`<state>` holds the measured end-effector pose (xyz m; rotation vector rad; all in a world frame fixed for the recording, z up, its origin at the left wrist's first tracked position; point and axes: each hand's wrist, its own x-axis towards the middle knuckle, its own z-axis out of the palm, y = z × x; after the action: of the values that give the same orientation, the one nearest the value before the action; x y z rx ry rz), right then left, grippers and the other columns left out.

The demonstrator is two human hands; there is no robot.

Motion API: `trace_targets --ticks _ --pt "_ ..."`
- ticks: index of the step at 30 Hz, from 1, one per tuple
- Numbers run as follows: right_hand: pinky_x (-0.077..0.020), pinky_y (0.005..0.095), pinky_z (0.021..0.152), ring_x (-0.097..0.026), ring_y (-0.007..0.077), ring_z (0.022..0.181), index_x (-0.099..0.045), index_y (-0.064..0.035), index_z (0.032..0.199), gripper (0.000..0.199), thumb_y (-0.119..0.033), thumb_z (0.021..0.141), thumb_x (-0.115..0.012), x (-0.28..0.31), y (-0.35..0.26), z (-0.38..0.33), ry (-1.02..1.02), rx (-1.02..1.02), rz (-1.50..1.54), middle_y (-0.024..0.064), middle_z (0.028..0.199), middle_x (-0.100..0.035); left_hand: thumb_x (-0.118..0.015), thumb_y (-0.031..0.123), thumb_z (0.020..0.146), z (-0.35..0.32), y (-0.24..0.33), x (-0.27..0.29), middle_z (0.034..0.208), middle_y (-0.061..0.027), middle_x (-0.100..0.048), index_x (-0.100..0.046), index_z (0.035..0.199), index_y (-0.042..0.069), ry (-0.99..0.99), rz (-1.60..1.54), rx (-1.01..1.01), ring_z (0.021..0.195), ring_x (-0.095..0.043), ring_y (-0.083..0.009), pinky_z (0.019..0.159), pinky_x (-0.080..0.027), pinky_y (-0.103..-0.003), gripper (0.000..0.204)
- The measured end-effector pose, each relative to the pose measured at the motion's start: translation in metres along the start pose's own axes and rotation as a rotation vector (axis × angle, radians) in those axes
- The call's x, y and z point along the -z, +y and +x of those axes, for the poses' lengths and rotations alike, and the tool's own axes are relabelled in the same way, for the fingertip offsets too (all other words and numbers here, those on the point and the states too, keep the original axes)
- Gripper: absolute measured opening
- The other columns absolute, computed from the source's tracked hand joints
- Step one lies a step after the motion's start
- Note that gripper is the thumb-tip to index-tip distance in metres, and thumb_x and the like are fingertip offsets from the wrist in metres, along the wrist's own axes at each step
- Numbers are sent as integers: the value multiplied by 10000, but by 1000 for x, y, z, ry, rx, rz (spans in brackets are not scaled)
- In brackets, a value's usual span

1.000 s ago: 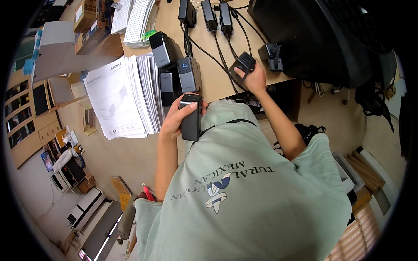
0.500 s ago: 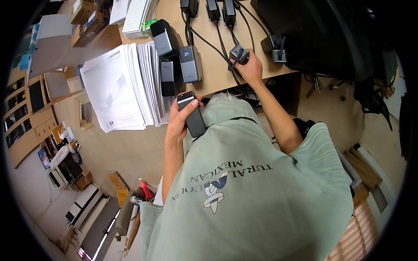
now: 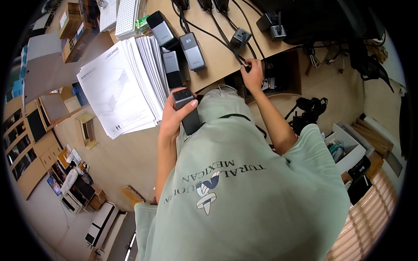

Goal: The person picks up several power banks from a cardboard box, places them on a desk, and connects charging cables to some of them.

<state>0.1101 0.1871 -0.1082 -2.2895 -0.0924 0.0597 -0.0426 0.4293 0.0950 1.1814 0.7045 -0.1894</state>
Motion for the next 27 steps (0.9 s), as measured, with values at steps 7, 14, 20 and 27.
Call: trace_targets --ticks 7,14,20,27 --pt "-405 414 841 -561 279 1024 -652 -109 967 190 -255 851 -683 -28 -3 16 161 189 -341 77 1049 -574 -840 136 761 -15 -1 33 1065 -77 -659 -525 1199 30 -117 120 61 974 -614 -146 880 -489 -296 550" --pt "-473 450 780 -658 327 821 -631 -64 954 226 -282 898 -643 -24 -34 7 31 -58 -34 118 828 -681 -845 148 760 -17 -8 49 1040 -55 -652 -538 1177 41 -254 174 66 939 -601 -131 846 -495 -284 528" --pt "-520 406 802 -676 326 877 -639 -35 1017 289 -295 890 -652 -29 -28 16 -13 -246 106 136 887 -704 -813 144 760 -13 -6 43 1058 -81 -653 -536 1175 47 -308 164 76 975 -621 -161 889 -486 -316 509" --pt "-460 487 753 -614 343 777 -583 -84 892 181 -212 850 -703 -23 -8 14 458 71 -296 110 806 -600 -836 154 765 -1 4 18 1012 -43 -640 -547 1156 34 -258 141 64 911 -589 -118 815 -486 -282 501"
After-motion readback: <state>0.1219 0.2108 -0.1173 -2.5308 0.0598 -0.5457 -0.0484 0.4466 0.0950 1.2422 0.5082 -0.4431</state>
